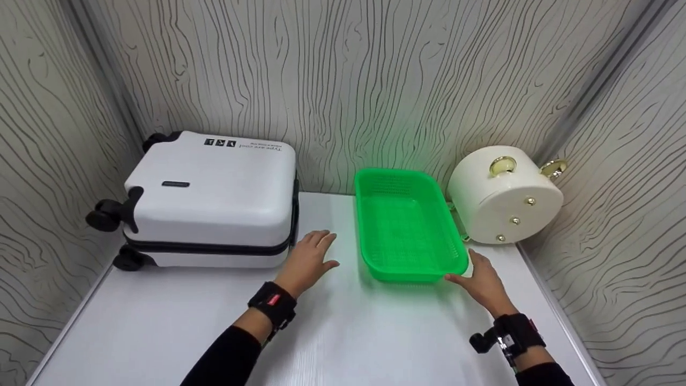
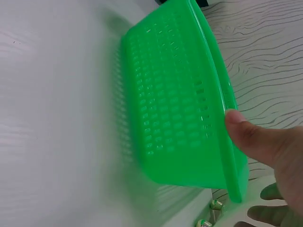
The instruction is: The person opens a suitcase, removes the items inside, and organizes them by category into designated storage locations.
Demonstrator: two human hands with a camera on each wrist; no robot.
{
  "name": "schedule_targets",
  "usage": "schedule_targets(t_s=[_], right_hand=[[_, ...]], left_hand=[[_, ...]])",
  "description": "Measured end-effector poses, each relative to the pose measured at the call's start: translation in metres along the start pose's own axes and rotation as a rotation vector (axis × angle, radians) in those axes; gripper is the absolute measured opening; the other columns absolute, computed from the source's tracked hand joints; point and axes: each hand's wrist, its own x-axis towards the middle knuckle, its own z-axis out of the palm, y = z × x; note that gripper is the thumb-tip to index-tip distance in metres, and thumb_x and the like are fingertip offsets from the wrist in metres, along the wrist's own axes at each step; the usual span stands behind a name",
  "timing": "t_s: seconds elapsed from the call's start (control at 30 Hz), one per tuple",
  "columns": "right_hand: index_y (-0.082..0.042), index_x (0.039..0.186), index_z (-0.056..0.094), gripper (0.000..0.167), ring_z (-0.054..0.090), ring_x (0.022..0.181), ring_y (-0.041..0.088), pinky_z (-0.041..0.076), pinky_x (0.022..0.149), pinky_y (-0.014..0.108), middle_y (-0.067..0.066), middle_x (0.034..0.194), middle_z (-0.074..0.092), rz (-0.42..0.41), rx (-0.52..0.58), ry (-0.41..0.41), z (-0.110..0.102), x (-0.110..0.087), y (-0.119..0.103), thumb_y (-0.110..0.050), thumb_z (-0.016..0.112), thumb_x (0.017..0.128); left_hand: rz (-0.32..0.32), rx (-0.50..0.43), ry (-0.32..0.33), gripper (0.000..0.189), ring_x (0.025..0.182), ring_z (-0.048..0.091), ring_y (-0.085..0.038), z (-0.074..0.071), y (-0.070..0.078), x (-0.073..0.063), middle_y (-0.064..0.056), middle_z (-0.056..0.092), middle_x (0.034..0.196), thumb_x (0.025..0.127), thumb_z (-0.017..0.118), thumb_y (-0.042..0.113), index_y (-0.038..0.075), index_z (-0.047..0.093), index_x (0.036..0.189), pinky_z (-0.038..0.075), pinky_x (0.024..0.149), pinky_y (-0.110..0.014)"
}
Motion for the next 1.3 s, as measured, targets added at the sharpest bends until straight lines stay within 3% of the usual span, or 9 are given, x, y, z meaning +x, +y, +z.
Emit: schedule_targets(t_s=[0.1,0.23,0.33,0.5,0.6,0.7,0.97,1.13,1.3], right_hand=[[0.014,0.147,0.022,0.101,0.026,0.133,0.056,0.028,0.106,0.064,0.040,0.145,0.026,-0.047,-0.020,0.065,0.000,0.001,-0.014,-0.042,0.077,0.083],[0.011,0.148,0.023,0.099,0.025,0.135,0.053,0.027,0.106,0.064,0.036,0.149,0.024,-0.095,-0.027,0.096,0.001,0.004,-0.040,-0.044,0.075,0.085],[0.008,0.149,0.025,0.098,0.024,0.138,0.050,0.027,0.108,0.062,0.032,0.151,0.024,-0.133,-0.017,0.097,0.005,0.007,-0.061,-0.046,0.074,0.085],[0.005,0.150,0.027,0.096,0.025,0.139,0.046,0.029,0.108,0.061,0.029,0.151,0.028,-0.207,0.028,0.078,0.019,0.011,-0.094,-0.045,0.075,0.084],[0.004,0.150,0.029,0.095,0.028,0.139,0.045,0.030,0.108,0.060,0.028,0.150,0.031,-0.247,0.052,0.064,0.030,0.013,-0.109,-0.046,0.075,0.084],[0.003,0.150,0.031,0.094,0.031,0.138,0.044,0.032,0.107,0.058,0.027,0.150,0.034,-0.271,0.066,0.046,0.042,0.017,-0.122,-0.046,0.075,0.083],[0.003,0.149,0.034,0.089,0.034,0.137,0.042,0.034,0.107,0.055,0.025,0.148,0.037,-0.283,0.102,-0.004,0.068,0.022,-0.150,-0.041,0.076,0.084],[0.002,0.149,0.034,0.087,0.035,0.137,0.040,0.035,0.108,0.053,0.024,0.148,0.039,-0.296,0.123,-0.044,0.081,0.024,-0.167,-0.040,0.076,0.085],[-0.001,0.150,0.035,0.088,0.035,0.138,0.036,0.034,0.109,0.051,0.021,0.149,0.038,-0.289,0.156,-0.094,0.094,0.026,-0.189,-0.044,0.075,0.084]], left_hand=[[0.067,0.114,0.119,0.056,0.121,0.052,-0.032,-0.028,-0.020,-0.006,-0.014,0.057,0.129,0.086,0.076,0.032,0.004,0.058,0.130,0.043,0.103,-0.042],[0.038,0.220,0.185,0.058,0.129,0.045,-0.039,-0.070,-0.051,-0.011,-0.018,0.054,0.134,0.086,0.076,0.034,0.004,0.058,0.131,0.032,0.109,-0.054],[-0.079,0.243,0.128,0.067,0.136,0.033,-0.043,-0.100,-0.075,-0.014,-0.020,0.047,0.142,0.086,0.074,0.042,0.008,0.052,0.138,0.020,0.110,-0.064],[-0.302,0.212,-0.089,0.084,0.143,0.014,-0.048,-0.132,-0.110,-0.021,-0.020,0.030,0.154,0.084,0.069,0.057,0.016,0.038,0.150,0.000,0.107,-0.073],[-0.361,0.193,-0.183,0.086,0.144,0.008,-0.049,-0.137,-0.123,-0.025,-0.021,0.023,0.157,0.085,0.066,0.059,0.019,0.034,0.153,-0.006,0.103,-0.076],[-0.378,0.185,-0.210,0.085,0.143,0.008,-0.049,-0.135,-0.130,-0.029,-0.022,0.021,0.158,0.086,0.065,0.059,0.020,0.033,0.153,-0.009,0.100,-0.077],[-0.395,0.188,-0.183,0.080,0.143,0.013,-0.047,-0.127,-0.127,-0.033,-0.019,0.027,0.157,0.087,0.065,0.058,0.022,0.036,0.152,-0.008,0.102,-0.076],[-0.393,0.182,-0.172,0.080,0.143,0.016,-0.047,-0.122,-0.117,-0.036,-0.018,0.030,0.156,0.086,0.065,0.059,0.023,0.038,0.151,-0.007,0.103,-0.076],[-0.349,0.199,-0.116,0.079,0.141,0.022,-0.048,-0.114,-0.103,-0.041,-0.018,0.035,0.153,0.085,0.066,0.061,0.023,0.042,0.149,0.000,0.104,-0.076]])
